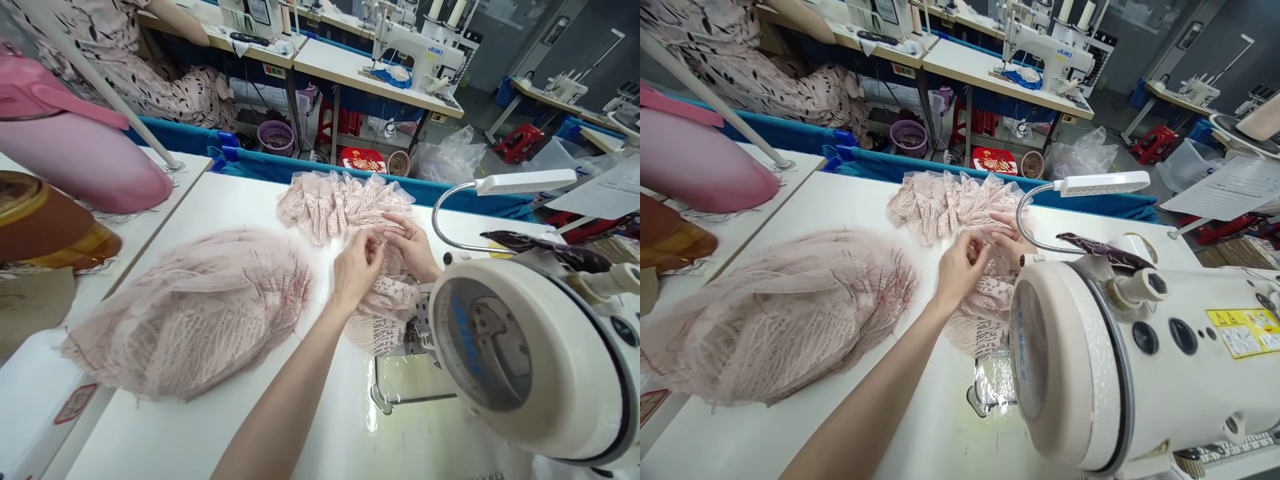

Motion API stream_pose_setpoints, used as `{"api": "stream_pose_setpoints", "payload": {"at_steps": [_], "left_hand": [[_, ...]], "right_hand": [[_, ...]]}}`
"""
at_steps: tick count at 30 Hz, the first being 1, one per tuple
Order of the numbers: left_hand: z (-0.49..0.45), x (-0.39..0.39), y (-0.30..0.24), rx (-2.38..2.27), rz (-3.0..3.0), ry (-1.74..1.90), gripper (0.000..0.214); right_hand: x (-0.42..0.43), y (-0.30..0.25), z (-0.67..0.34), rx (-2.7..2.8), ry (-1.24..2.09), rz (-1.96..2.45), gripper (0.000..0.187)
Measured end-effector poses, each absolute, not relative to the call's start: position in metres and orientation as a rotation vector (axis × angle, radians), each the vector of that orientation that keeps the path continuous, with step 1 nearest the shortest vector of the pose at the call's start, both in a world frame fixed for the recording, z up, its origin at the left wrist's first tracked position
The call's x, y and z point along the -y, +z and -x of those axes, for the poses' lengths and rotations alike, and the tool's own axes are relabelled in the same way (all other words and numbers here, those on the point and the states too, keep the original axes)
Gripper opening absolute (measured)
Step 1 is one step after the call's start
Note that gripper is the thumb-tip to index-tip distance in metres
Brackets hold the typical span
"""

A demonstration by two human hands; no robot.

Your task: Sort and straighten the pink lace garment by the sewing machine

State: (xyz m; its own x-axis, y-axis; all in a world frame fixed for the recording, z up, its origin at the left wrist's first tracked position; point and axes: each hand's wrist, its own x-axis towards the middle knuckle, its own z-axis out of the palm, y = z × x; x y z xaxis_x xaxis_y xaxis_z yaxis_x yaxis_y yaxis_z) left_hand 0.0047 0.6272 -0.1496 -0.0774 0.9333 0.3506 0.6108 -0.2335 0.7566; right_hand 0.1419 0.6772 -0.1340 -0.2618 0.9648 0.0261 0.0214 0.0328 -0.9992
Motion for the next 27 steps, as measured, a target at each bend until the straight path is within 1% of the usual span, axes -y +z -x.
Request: {"api": "stream_pose_setpoints", "payload": {"at_steps": [2, 4, 10, 12, 14, 16, 19, 21, 23, 25, 27], "left_hand": [[-0.003, -0.629, -0.150, -1.674, -1.651, 1.373, 0.010], [-0.001, -0.630, -0.150, -1.671, -1.544, 1.434, 0.014], [0.000, -0.633, -0.152, -1.696, -1.607, 1.278, 0.044], [0.000, -0.632, -0.152, -1.704, -1.671, 1.235, 0.050], [0.000, -0.632, -0.151, -1.614, -1.664, 1.224, 0.055], [0.000, -0.633, -0.150, -1.422, -1.525, 1.264, 0.055], [0.001, -0.635, -0.150, -1.154, -1.318, 1.351, 0.041], [0.002, -0.638, -0.151, -1.079, -1.276, 1.386, 0.032], [0.003, -0.640, -0.153, -1.061, -1.266, 1.393, 0.027], [0.004, -0.642, -0.155, -1.034, -1.237, 1.398, 0.032], [0.004, -0.643, -0.157, -0.997, -1.189, 1.409, 0.046]], "right_hand": [[-0.678, -0.132, -0.139, 1.342, 1.406, 1.034, 0.056], [-0.678, -0.128, -0.139, 1.276, 1.445, 1.001, 0.053], [-0.681, -0.120, -0.154, 1.119, 1.666, 0.818, 0.052], [-0.682, -0.121, -0.159, 1.150, 1.698, 0.757, 0.052], [-0.684, -0.124, -0.161, 1.207, 1.705, 0.704, 0.053], [-0.684, -0.126, -0.162, 1.270, 1.709, 0.684, 0.054], [-0.684, -0.125, -0.160, 1.339, 1.647, 0.718, 0.056], [-0.684, -0.122, -0.160, 1.361, 1.561, 0.749, 0.055], [-0.684, -0.119, -0.161, 1.369, 1.492, 0.777, 0.055], [-0.685, -0.116, -0.163, 1.387, 1.444, 0.805, 0.052], [-0.687, -0.113, -0.166, 1.423, 1.395, 0.835, 0.049]]}}
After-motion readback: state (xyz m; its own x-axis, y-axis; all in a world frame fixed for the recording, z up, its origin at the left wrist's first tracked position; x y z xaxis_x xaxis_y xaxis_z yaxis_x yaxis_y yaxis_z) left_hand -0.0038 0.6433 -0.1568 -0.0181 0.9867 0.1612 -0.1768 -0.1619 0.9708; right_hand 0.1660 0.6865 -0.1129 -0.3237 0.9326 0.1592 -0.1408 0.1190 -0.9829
